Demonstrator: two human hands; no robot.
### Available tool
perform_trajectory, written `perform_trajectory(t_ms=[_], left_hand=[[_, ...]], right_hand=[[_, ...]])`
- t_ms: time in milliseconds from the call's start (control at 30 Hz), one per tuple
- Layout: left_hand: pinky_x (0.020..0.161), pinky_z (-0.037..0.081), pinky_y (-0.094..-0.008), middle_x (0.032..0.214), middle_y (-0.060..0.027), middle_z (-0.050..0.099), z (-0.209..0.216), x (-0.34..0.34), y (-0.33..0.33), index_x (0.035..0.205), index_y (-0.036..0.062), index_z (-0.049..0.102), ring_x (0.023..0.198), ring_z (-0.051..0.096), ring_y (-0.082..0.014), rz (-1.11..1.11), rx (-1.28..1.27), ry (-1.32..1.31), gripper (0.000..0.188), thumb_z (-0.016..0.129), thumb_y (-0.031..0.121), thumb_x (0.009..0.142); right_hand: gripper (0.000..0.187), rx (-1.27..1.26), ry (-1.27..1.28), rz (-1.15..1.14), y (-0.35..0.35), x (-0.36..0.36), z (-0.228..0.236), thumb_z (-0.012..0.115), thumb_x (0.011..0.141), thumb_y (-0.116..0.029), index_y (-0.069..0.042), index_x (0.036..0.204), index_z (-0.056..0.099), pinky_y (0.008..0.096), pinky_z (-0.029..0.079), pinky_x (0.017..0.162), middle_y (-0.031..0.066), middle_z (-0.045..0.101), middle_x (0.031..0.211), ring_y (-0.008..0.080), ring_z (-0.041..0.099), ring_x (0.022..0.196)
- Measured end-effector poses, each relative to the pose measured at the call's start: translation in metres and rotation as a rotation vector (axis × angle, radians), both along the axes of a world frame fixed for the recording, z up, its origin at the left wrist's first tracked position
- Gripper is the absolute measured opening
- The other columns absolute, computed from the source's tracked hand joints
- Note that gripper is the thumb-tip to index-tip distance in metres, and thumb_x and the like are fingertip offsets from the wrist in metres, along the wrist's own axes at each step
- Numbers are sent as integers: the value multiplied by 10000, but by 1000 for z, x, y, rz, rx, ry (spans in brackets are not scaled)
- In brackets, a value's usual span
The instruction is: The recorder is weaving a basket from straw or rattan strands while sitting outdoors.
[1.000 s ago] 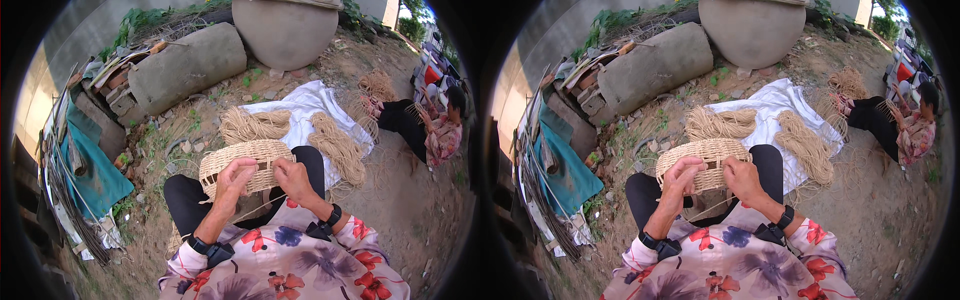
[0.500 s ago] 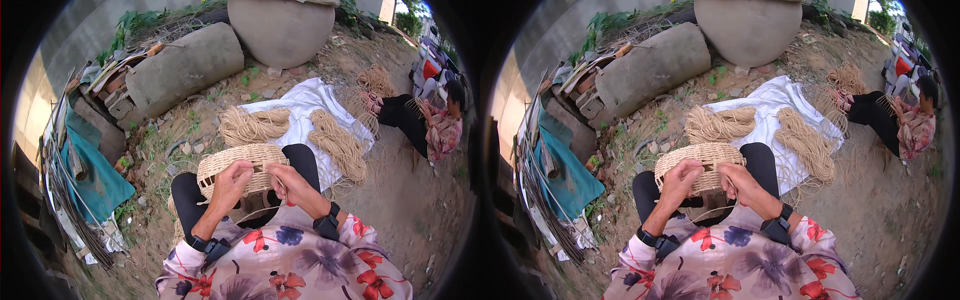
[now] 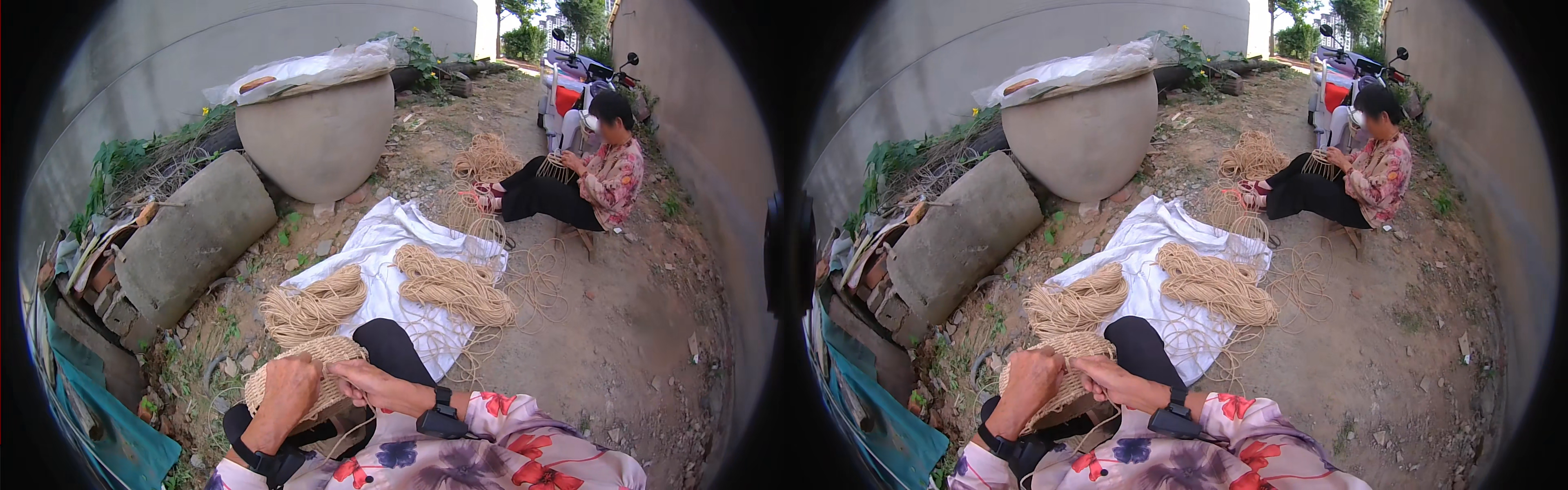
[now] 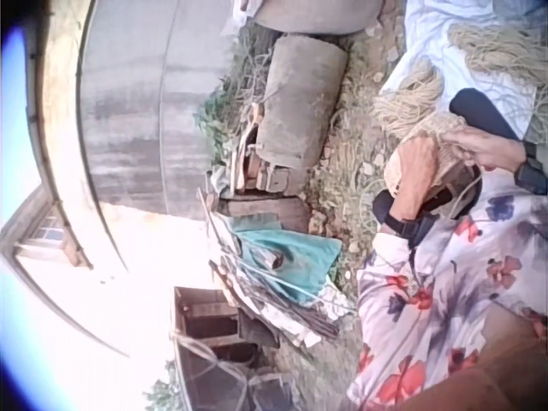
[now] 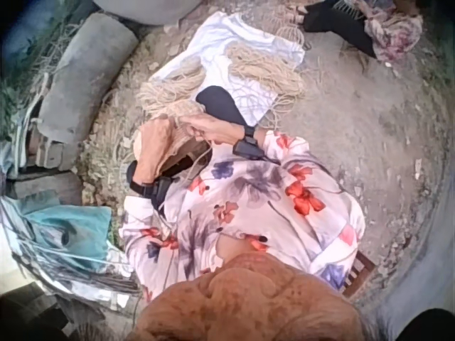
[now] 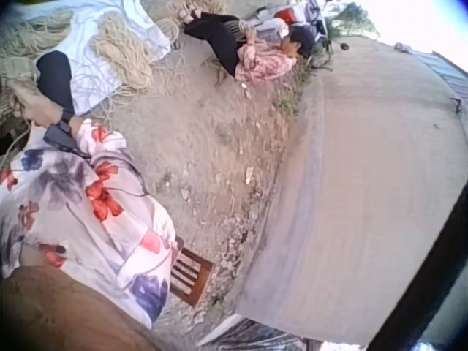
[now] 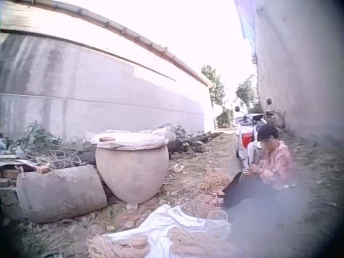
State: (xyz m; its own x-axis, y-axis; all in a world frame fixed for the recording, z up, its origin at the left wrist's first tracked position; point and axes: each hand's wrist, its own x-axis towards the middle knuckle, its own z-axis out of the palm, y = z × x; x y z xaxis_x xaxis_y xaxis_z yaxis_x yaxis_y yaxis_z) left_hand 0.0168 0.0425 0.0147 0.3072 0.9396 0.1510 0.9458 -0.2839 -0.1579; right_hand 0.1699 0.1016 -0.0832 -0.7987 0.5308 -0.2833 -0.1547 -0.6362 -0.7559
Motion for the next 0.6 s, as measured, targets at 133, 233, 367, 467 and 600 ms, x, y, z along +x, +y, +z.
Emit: perform_trajectory(t_ms=[133,233,367,467,600], left_hand=[[590,498,-433,738,-107,615,-1,1,4,707,65,631,667,649,-303,-14,2,3,89,675,140,688],[595,512,-417,756,-121,635,5,1,2,725,53,651,690,668,-297,-22,-9,-20,93,669,137,689],[610,508,-425,749,-146,637,10,-12,-8,751,43,641,681,651,-327,35,-6,-332,104,652,120,682],[584,471,-363,682,-140,613,-4,-15,-4,746,0,574,616,606,-284,119,-104,-707,115,623,93,699],[522,376,-282,663,-13,531,7,-26,-20,848,34,542,569,470,-105,159,-179,-1126,104,589,94,777]], right_hand=[[320,-4,-50,-9,1,-1,0,548,977,-395,-126,804,551,241,273,404,-28,441,565,59,359,443],[302,335,-176,-9,-3,1,12,565,959,-381,-82,954,608,281,363,458,2,469,601,120,436,493],[456,1511,-529,-477,7,17,37,643,849,-207,-57,1269,549,420,457,841,164,569,986,345,554,977],[321,1270,-299,-542,33,23,48,629,872,-158,-8,1153,598,387,503,804,174,621,1025,315,630,925],[336,987,-51,-344,39,8,63,581,939,-196,-7,1217,590,323,508,869,133,653,1091,211,641,1014]])
